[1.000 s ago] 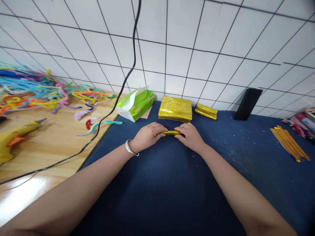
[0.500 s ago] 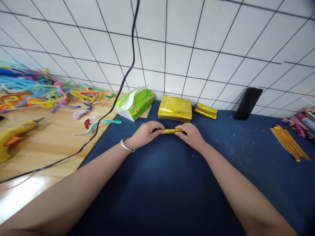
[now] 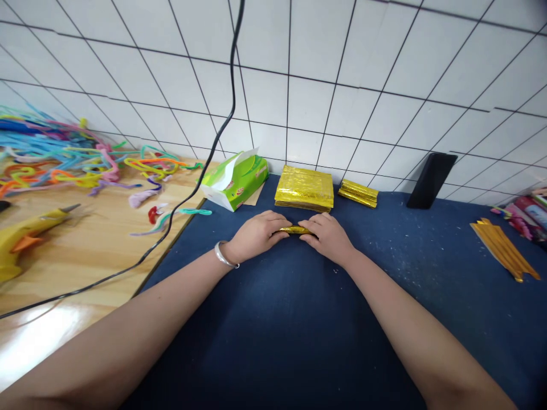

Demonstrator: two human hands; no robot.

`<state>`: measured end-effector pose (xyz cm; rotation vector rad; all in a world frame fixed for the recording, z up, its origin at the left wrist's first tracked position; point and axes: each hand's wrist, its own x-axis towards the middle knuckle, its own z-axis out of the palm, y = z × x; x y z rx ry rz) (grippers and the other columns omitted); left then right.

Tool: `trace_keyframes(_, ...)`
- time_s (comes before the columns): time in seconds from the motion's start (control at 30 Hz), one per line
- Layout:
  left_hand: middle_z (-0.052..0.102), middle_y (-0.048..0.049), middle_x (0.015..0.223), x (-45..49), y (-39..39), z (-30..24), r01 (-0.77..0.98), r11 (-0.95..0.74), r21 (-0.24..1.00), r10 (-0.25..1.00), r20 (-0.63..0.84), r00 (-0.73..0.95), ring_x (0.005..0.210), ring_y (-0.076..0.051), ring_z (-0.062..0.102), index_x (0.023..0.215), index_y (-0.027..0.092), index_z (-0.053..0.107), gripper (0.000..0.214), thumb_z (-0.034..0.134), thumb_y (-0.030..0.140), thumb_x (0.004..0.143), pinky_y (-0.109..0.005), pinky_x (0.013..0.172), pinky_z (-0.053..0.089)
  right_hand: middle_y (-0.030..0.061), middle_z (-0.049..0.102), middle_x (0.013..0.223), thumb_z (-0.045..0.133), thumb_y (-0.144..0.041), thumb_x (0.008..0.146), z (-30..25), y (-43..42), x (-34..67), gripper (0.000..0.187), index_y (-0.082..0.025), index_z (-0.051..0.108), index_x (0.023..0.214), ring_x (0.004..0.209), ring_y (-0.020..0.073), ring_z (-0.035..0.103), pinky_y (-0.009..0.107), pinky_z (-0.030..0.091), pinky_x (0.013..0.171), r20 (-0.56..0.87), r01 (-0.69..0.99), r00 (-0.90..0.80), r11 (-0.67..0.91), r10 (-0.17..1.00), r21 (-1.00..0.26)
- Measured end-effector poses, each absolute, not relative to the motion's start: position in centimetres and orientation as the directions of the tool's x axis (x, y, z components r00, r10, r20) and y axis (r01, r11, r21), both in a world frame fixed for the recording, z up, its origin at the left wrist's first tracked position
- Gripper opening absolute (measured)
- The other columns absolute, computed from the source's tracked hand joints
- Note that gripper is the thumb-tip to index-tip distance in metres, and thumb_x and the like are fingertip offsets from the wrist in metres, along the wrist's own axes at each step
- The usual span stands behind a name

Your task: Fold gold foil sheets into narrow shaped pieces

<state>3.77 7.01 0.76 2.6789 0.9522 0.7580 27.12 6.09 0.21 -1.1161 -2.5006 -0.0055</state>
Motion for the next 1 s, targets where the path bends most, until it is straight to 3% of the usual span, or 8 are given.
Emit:
trace_keyframes(0.2, 0.061, -0.0074, 0.106, 4.0, 6.9, 0.9, 0.566, -0.758, 0.324, 0.652, 0.402, 0.643, 0.1, -0.02, 0.054, 0.118, 0.021, 0.055, 0.033, 0.052, 0.026, 0.086, -0.037, 0.088, 0.045, 0.0096, 0.059, 0.096, 0.049, -0.034, 0.088, 0.0, 6.2, 26.9, 0.032, -0.017, 0.058, 0.114, 0.09, 0.0211, 0.048, 0.037, 0.038, 0.08, 0.376, 0.743, -0.567, 0.652, 0.733, -0.152)
trace_keyframes(0.43, 0.063, -0.0063, 0.102, 3.7, 7.5, 0.4, 0.553, -0.747, 0.369, 0.665, 0.422, 0.617, 0.097, -0.019, 0.055, 0.113, 0.02, 0.059, 0.028, 0.052, 0.026, 0.086, -0.037, 0.087, 0.045, 0.0096, 0.059, 0.096, 0.047, -0.034, 0.089, 0.0, 6.2, 26.9, 0.032, -0.017, 0.057, 0.115, 0.091, 0.0209, 0.048, 0.036, 0.038, 0.08, 0.372, 0.752, -0.561, 0.643, 0.739, -0.144)
trace_keyframes(0.67, 0.064, -0.0048, 0.101, 3.6, 7.9, 0.1, 0.553, -0.736, 0.39, 0.677, 0.404, 0.615, 0.097, -0.019, 0.055, 0.109, 0.02, 0.062, 0.027, 0.055, 0.028, 0.084, -0.037, 0.088, 0.045, 0.0075, 0.059, 0.094, 0.051, -0.033, 0.087, 0.4, 6.2, 27.0, 0.023, -0.019, 0.062, 0.102, 0.089, 0.0197, 0.048, 0.035, 0.037, 0.079, 0.363, 0.743, -0.558, 0.644, 0.746, -0.183)
trace_keyframes(1.0, 0.063, -0.0053, 0.107, 3.8, 7.8, 0.3, 0.494, -0.777, 0.39, 0.628, 0.426, 0.651, 0.097, -0.016, 0.055, 0.118, 0.024, 0.057, 0.031, 0.047, 0.028, 0.09, -0.034, 0.088, 0.045, 0.0083, 0.058, 0.096, 0.047, -0.034, 0.089, -0.2, 6.4, 27.0, 0.034, -0.022, 0.055, 0.119, 0.089, 0.0198, 0.048, 0.036, 0.038, 0.079, 0.395, 0.735, -0.565, 0.659, 0.725, -0.158)
